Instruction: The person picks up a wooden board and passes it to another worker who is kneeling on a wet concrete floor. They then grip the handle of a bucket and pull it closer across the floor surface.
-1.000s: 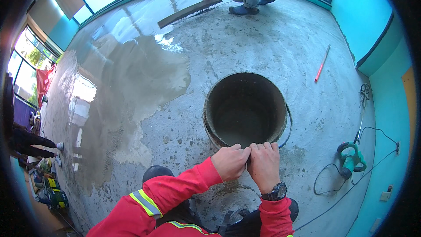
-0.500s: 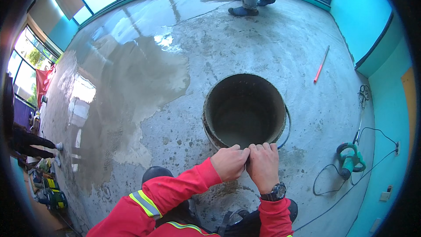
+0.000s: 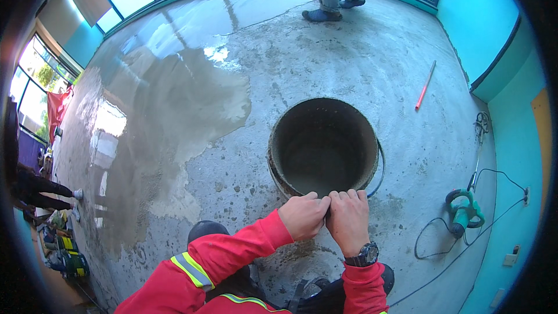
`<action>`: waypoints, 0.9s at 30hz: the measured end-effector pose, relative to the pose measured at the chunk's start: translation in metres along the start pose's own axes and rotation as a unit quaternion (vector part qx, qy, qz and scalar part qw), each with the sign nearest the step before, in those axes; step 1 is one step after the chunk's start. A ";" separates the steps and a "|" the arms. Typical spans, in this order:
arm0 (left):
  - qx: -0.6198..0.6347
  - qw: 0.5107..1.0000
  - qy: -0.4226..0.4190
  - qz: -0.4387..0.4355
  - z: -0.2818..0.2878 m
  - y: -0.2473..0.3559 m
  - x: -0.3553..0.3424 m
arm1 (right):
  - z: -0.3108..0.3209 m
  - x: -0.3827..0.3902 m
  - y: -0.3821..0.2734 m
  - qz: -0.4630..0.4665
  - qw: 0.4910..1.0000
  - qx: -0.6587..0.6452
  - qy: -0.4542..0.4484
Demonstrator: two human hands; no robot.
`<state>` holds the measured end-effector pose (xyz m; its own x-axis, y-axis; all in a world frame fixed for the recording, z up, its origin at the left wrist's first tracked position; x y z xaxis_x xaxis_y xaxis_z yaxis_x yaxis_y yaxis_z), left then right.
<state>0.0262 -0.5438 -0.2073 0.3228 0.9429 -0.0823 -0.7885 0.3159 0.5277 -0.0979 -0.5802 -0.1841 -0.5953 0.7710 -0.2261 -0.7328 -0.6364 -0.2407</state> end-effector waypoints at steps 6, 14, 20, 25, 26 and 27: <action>0.001 1.000 -0.003 -0.001 0.001 0.000 0.000 | 0.000 0.000 0.000 -0.002 1.000 0.005 -0.005; -0.002 1.000 0.003 -0.006 0.001 0.001 0.000 | 0.001 0.001 0.000 0.002 1.000 0.015 -0.019; -0.003 1.000 0.005 -0.010 0.002 0.001 0.001 | 0.001 0.000 -0.001 -0.002 1.000 0.007 -0.020; -0.002 1.000 0.007 -0.014 0.001 0.000 0.001 | -0.001 0.001 0.000 0.002 1.000 0.010 -0.014; -0.003 1.000 0.007 -0.013 0.001 0.000 0.001 | -0.001 0.000 0.000 0.002 1.000 0.010 -0.014; 0.002 1.000 0.006 -0.013 0.001 0.000 0.001 | 0.000 0.000 0.000 0.002 1.000 0.010 -0.015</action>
<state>0.0272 -0.5433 -0.2065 0.3356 0.9360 -0.1065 -0.7786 0.3392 0.5279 -0.0977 -0.5801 -0.1840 -0.6076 0.7689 -0.1992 -0.7363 -0.6393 -0.2216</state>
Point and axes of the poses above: each hand's wrist, its own x-axis away from the middle knuckle, its own z-axis out of the back of the hand, y = z × x, the point moved 2 cm from there along -x, towards the middle knuckle, and after that the axes turned 3 degrees about y, right-handed, at the moved point
